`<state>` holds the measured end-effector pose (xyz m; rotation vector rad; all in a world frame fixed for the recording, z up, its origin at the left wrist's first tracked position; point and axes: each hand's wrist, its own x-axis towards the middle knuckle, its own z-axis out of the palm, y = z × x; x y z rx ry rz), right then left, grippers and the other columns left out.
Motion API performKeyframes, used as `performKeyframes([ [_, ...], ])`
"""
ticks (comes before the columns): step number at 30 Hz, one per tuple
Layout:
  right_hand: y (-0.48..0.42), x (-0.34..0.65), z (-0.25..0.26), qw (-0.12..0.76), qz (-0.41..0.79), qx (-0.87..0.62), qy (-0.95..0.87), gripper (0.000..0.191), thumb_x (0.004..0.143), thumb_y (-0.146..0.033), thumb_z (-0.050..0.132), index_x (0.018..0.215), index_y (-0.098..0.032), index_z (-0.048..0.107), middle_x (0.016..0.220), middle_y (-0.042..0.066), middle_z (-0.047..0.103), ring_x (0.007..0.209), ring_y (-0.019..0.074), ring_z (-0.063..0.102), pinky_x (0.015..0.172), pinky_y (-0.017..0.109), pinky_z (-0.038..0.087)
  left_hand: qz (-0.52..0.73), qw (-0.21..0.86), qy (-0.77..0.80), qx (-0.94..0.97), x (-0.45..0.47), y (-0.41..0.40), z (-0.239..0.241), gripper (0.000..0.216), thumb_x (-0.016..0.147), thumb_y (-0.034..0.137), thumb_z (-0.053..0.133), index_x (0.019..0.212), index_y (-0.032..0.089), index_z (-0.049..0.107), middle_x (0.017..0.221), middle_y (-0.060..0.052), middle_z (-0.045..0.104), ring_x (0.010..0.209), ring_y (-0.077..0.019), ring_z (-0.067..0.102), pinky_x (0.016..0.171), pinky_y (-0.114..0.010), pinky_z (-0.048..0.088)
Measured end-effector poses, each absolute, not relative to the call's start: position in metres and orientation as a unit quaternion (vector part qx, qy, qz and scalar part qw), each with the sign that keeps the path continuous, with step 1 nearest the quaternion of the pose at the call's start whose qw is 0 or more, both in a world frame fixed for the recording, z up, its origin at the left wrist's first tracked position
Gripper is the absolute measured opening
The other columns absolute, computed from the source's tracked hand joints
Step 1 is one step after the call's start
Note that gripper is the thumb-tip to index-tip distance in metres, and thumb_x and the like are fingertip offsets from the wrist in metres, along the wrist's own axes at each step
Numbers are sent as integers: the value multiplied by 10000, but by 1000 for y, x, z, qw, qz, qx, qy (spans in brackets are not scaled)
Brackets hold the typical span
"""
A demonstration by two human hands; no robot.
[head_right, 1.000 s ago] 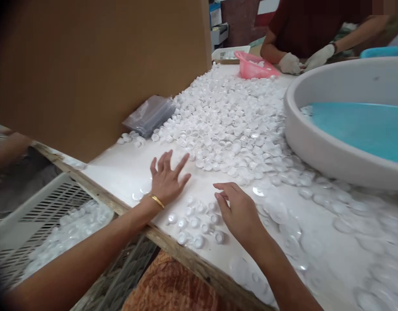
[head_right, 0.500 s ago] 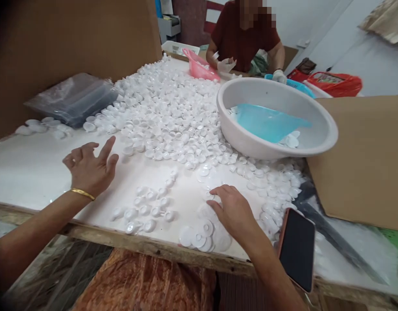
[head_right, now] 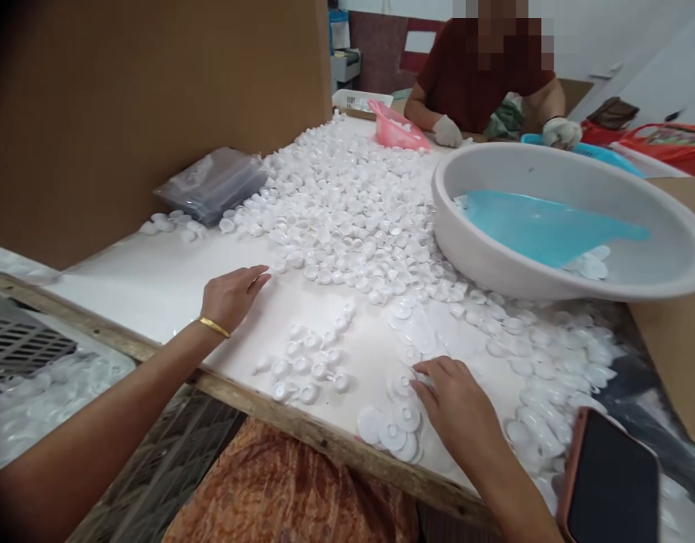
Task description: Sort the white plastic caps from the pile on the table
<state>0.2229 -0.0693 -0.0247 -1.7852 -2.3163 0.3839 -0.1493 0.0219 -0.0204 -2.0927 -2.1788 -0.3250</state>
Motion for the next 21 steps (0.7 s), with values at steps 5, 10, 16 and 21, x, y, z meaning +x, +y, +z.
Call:
performKeyframes([
  [5,-70,221,-27,87,141,-604,-779,185,777,-382,558,893,-240,587,956,50,600,964,247,523,763,368,448,-178,-10,-691,-701,-142,3,1,362,892,403,377,1081,215,622,880,-59,655,810,-176,595,666,-249,388],
  [10,-66,221,-25,70,187,-605,-770,93,792,-306,508,748,-243,561,876,38,603,876,221,539,723,348,447,-115,-216,-614,-751,-113,-25,4,306,824,381,517,1063,236,642,878,-34,635,729,-147,574,656,-244,405],
  [16,-65,206,-15,77,200,-621,-754,288,772,-365,557,1020,-222,581,959,58,608,933,232,536,754,344,438,-120,-186,-647,-730,-95,-14,-13,290,851,289,455,1050,194,643,877,-48,624,771,-166,571,692,-267,404],
  [21,-61,193,-12,57,194,-615,-762,112,757,-279,565,825,-193,587,874,45,601,878,217,530,730,315,415,-164,-212,-643,-718,-89,-7,-22,312,847,342,439,1027,210,658,785,-23,606,728,-160,560,647,-265,397],
])
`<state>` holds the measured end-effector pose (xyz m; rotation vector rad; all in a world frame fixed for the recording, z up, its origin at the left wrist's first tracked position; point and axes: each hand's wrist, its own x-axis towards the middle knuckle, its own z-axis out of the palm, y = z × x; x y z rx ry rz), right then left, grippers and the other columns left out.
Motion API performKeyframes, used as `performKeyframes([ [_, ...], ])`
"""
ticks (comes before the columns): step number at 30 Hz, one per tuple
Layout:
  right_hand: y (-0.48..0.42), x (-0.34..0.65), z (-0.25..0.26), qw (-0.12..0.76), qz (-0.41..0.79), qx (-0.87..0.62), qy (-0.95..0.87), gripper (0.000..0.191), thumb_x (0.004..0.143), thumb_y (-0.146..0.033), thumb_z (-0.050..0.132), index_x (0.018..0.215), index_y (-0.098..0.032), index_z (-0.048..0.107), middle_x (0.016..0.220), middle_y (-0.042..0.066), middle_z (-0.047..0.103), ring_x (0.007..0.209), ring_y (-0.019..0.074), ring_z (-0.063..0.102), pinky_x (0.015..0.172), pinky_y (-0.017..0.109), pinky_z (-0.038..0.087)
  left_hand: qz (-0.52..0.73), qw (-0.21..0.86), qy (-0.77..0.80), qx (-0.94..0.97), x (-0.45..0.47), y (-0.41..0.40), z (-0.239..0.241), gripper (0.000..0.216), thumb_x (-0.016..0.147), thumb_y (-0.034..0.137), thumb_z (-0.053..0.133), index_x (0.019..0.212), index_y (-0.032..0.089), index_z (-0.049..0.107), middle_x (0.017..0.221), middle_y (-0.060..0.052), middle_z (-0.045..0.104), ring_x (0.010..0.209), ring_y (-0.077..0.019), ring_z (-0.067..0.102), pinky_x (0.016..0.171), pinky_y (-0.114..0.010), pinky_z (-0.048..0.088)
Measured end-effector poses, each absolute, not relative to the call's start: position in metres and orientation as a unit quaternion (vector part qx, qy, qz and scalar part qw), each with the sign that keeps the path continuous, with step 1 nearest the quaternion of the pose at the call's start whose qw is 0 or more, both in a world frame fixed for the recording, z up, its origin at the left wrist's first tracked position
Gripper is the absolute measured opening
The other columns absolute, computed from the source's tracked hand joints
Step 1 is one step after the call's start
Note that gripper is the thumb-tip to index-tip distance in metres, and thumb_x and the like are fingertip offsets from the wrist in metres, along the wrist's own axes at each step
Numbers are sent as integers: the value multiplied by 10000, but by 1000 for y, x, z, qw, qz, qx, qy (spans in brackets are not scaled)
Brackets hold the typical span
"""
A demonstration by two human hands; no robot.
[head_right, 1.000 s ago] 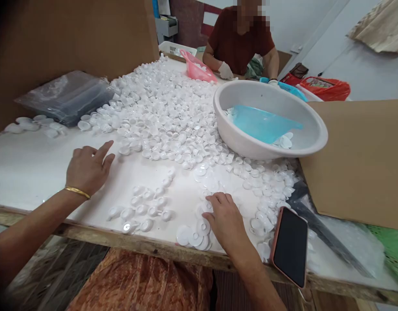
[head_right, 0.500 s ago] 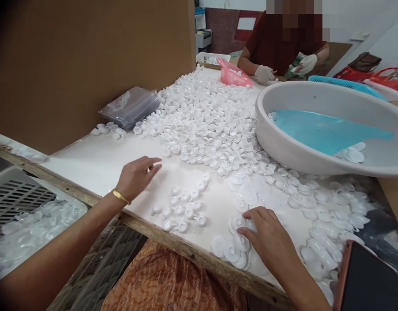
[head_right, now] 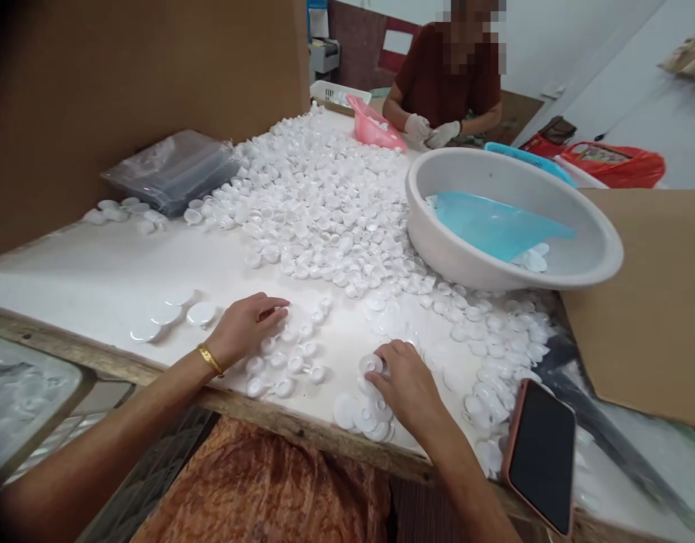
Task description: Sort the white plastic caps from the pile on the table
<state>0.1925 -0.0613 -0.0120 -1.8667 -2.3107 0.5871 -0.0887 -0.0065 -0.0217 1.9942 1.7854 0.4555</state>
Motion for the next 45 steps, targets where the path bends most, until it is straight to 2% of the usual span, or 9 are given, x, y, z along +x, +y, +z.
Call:
performKeyframes([
  [4,-59,194,-5,101,222,-612,-752,173,806,-335,506,740,-198,589,766,22,614,750,181,561,656,284,420,236,230,643,692,-90,-11,-26,327,850,327,418,1033,201,658,792,-24,623,716,-144,559,654,-255,416],
  [7,-52,184,7,188,255,-617,-720,265,848,-405,454,809,-208,626,725,9,642,648,153,583,593,260,429,279,269,650,653,-91,-13,-26,296,838,308,442,995,204,669,853,-20,652,726,-129,568,666,-239,433],
  [12,-26,132,19,278,231,-533,-765,161,853,-305,488,864,-216,622,806,3,660,714,142,604,642,244,440,240,262,636,685,-91,-14,-26,266,768,275,559,1002,216,670,782,-9,612,693,-126,553,662,-242,429],
  [17,2,83,5,276,176,-481,-814,51,826,-163,512,827,-179,560,790,14,614,692,131,577,626,231,428,259,227,655,673,-94,-14,-28,271,766,236,549,1009,205,668,804,-19,631,713,-134,566,695,-256,440],
  [22,8,60,-7,201,122,-441,-866,90,841,-113,476,834,-172,544,836,37,601,694,142,561,602,239,417,351,295,679,573,-97,-13,-26,336,851,354,420,984,180,675,869,-31,690,767,-144,608,701,-253,472],
  [25,4,58,-11,171,130,-425,-879,125,851,-88,454,875,-174,542,887,44,599,717,138,566,608,235,426,349,331,677,558,-95,-13,-25,276,792,339,515,928,178,693,876,-29,702,761,-148,613,707,-252,478],
  [34,4,61,-20,170,183,-403,-880,133,807,-97,575,922,-165,572,935,40,625,792,144,606,666,240,475,338,358,684,539,-93,-8,-30,257,701,258,574,908,165,695,656,1,659,605,-115,566,583,-221,445],
  [40,-2,64,-20,159,93,-370,-911,215,868,-168,504,1049,-147,618,1123,106,633,1027,205,588,835,325,492,336,367,681,537,-92,-9,-31,278,716,276,553,934,163,684,647,5,645,588,-110,549,571,-223,441],
  [45,-17,64,-26,139,-2,-362,-922,335,888,-164,439,1183,-69,564,1232,152,563,1161,270,502,938,422,438,315,343,679,568,-90,-11,-25,265,756,246,522,967,188,672,854,-28,695,742,-140,604,699,-262,484],
])
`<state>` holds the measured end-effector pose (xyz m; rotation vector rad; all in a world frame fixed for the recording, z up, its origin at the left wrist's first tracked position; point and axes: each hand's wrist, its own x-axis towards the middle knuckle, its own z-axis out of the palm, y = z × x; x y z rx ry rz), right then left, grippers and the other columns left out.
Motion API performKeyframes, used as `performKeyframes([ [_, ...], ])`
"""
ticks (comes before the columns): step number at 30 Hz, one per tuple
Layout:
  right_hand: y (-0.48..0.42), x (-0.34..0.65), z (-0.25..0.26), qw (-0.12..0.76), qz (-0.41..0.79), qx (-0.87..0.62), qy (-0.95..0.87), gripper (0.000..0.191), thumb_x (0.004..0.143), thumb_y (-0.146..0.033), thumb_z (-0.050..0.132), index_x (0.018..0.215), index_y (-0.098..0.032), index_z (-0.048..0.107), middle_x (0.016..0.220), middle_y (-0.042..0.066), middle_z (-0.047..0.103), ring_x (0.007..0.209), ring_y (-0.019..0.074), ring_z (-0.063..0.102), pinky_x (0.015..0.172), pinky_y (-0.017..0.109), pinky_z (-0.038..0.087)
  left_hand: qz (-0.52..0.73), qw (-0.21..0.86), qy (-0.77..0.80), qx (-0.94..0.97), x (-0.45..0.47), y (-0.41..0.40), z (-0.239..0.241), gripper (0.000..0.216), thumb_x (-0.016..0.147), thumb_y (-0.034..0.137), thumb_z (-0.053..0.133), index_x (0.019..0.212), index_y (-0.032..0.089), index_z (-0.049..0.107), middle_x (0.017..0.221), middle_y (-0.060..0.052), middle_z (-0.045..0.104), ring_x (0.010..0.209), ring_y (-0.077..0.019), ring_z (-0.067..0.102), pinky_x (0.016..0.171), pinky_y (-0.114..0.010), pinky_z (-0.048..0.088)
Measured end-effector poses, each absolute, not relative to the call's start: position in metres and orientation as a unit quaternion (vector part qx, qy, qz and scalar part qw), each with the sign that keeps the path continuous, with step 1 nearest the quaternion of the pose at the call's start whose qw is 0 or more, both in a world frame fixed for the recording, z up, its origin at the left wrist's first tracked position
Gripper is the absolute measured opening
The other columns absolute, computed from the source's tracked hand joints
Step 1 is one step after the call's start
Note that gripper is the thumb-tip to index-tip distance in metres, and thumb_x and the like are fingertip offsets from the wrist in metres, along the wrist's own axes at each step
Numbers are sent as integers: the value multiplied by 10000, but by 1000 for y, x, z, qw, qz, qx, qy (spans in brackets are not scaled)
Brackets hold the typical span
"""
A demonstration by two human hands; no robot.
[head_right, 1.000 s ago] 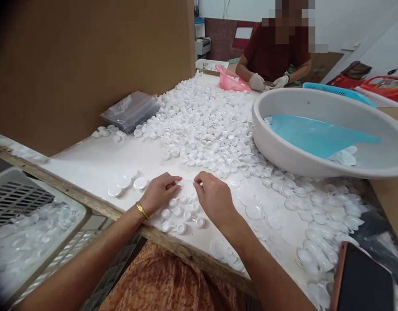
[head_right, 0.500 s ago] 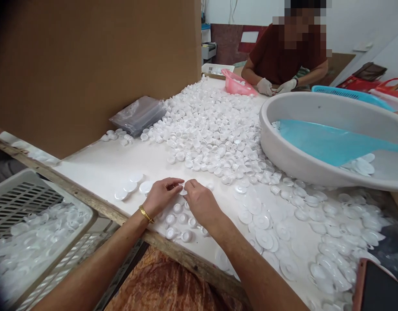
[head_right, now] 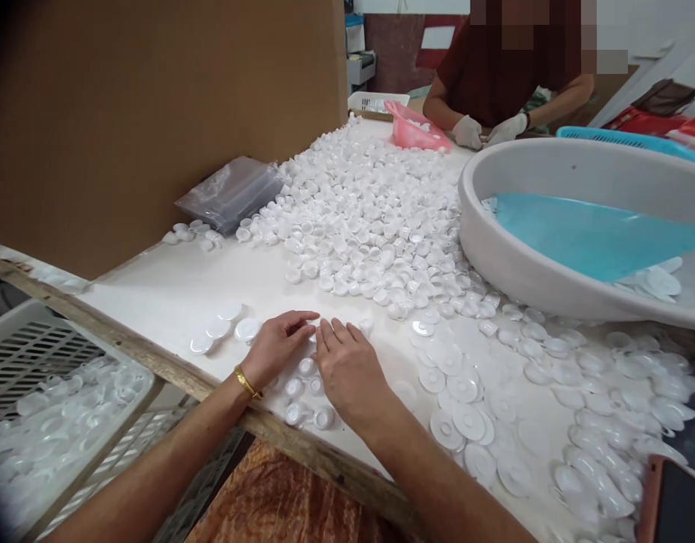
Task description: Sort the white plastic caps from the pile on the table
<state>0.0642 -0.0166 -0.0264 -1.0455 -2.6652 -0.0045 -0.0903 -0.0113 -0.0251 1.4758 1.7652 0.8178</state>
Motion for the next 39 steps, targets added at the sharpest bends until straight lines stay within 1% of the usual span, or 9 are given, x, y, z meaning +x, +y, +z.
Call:
performKeyframes([
  [5,-23,59,-32,126,-4,-385,-914,369,907,-186,397,1223,-50,531,1305,174,483,1207,285,456,992,456,381,274,355,669,593,-91,-6,-20,263,790,238,483,981,199,660,946,-22,691,842,-147,607,786,-264,468],
  [11,-16,58,-29,123,12,-398,-909,362,919,-210,381,1223,-82,530,1304,141,496,1203,278,461,1011,486,343,238,394,685,565,-100,4,-20,305,784,327,490,1013,197,643,596,27,570,573,-123,517,589,-246,434],
  [13,-14,59,-28,134,31,-399,-907,360,920,-231,390,1232,-109,523,1306,110,504,1212,279,449,1009,500,335,259,329,707,570,-99,12,-15,324,818,356,450,1020,189,641,676,-1,588,623,-133,527,646,-268,448],
  [16,-15,57,-25,160,64,-394,-903,377,913,-262,415,1261,-140,494,1320,82,497,1242,271,411,1028,507,300,305,157,716,608,-89,28,-4,383,887,355,340,1115,199,605,935,-73,594,873,-177,535,840,-329,427],
  [18,-17,57,-23,177,87,-398,-896,399,903,-261,431,1284,-148,467,1340,81,477,1256,255,395,1041,489,289,283,74,721,628,-78,39,-2,399,900,352,321,1215,243,541,1070,-107,540,1024,-225,478,909,-399,388],
  [21,-20,64,-18,200,106,-427,-876,394,898,-231,420,1273,-124,478,1340,99,474,1248,244,407,1043,466,295,220,19,736,640,-64,49,-7,436,907,393,295,1325,333,405,1251,-122,424,1165,-282,379,936,-485,348],
  [27,-23,104,-17,270,112,-509,-809,343,898,-237,382,1172,-139,562,1235,108,571,1161,246,491,1007,485,336,128,19,687,715,-58,48,-28,495,891,489,296,1377,409,249,1463,-52,210,1364,-291,110,1063,-551,116],
  [34,-20,123,-9,331,178,-547,-748,333,885,-277,401,1178,-229,549,1209,80,585,1144,244,508,1003,528,333,92,57,683,722,-61,51,-34,540,868,554,299,1384,430,199,1504,-23,105,1381,-288,21,1064,-574,56],
  [39,-14,126,5,322,235,-565,-723,335,886,-281,399,1185,-254,549,1236,71,564,1166,251,489,979,524,370,100,46,688,717,-59,53,-31,532,869,537,323,1379,413,238,1502,-24,121,1380,-281,28,1065,-566,35],
])
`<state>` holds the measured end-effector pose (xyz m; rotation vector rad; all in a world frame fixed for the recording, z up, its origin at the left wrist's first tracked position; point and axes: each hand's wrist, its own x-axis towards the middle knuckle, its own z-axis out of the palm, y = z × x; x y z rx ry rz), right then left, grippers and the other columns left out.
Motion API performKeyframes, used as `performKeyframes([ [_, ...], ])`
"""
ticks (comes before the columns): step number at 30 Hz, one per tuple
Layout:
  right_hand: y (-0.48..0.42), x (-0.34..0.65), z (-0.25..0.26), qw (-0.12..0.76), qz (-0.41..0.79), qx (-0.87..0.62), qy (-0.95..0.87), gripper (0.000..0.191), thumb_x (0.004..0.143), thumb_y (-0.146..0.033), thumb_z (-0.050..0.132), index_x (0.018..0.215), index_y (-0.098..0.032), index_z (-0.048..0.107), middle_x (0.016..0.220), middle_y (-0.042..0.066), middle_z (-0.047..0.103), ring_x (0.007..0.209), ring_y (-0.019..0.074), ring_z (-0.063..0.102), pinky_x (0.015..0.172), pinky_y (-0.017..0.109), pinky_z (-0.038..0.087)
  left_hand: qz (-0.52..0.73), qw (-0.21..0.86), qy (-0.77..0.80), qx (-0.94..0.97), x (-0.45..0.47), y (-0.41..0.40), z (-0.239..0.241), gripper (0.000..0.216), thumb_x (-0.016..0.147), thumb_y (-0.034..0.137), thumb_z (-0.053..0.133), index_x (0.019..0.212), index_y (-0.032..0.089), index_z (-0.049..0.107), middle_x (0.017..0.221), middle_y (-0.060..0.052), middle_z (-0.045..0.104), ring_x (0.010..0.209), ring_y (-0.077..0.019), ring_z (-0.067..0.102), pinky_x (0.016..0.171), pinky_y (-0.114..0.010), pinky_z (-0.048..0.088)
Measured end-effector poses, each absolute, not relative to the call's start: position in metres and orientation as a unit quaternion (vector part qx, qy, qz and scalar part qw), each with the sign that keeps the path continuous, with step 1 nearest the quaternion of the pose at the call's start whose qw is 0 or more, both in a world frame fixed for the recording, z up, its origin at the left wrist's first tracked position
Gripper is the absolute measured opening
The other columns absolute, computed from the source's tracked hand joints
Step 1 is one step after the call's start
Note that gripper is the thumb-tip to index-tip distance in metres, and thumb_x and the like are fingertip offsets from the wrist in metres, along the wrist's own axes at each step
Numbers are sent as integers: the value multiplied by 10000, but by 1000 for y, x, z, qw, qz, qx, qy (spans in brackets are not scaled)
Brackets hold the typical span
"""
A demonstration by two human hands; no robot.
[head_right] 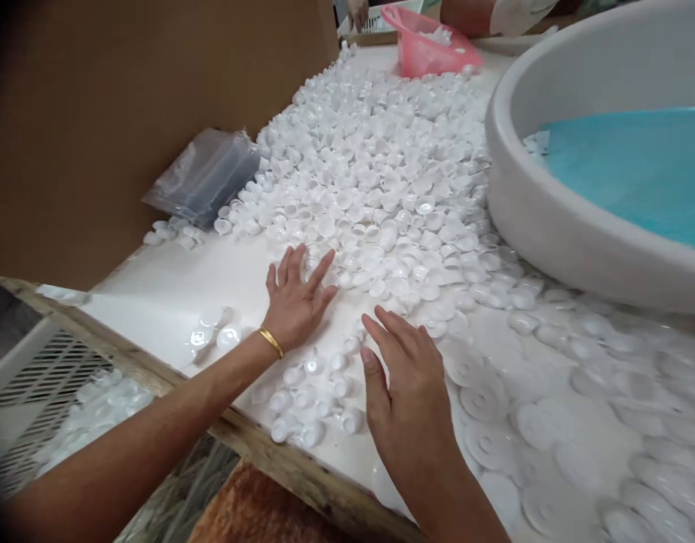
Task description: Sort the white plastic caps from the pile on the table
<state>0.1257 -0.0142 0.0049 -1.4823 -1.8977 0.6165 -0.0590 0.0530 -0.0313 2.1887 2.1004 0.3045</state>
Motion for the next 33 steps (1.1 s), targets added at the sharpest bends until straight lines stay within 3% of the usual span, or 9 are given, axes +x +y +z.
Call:
performKeyframes([
  [5,-8,149,13,329,254,-598,-686,317,893,-265,382,1139,-232,579,1200,64,584,1132,225,508,941,446,423,133,19,713,688,-59,49,-28,523,885,501,304,1389,379,238,1498,-49,120,1378,-290,27,1058,-574,52],
  [12,-42,182,-7,168,205,-575,-774,221,790,-235,576,1004,-191,604,1007,73,626,960,245,535,792,398,455,120,-52,730,671,-89,25,-23,504,891,482,283,1386,390,243,1452,-73,196,1347,-298,121,1043,-583,63],
  [17,-52,179,-24,134,155,-556,-806,147,705,-191,640,835,-196,572,865,56,616,827,238,542,699,371,444,130,-101,731,662,-110,18,-18,504,884,464,324,1373,343,319,1205,-128,425,1124,-293,392,950,-482,284],
  [22,-47,177,-6,127,260,-605,-742,60,799,-296,532,773,-243,518,654,-15,592,582,172,557,491,271,399,124,-37,703,699,-120,20,-20,463,924,392,251,1339,245,395,941,-86,590,866,-198,537,738,-275,388],
  [29,-43,97,33,174,463,-453,-741,120,863,-279,451,910,-232,550,737,1,622,661,144,586,550,240,423,67,-51,691,718,-122,18,-23,432,931,433,212,1138,259,550,815,-48,659,695,-153,602,534,-223,316],
  [33,-35,43,25,123,429,-434,-783,151,814,-175,514,949,-230,556,723,-14,631,641,129,568,584,238,380,51,-73,674,733,-124,16,-25,448,930,457,181,1084,258,552,754,-39,653,649,-152,604,496,-226,274],
])
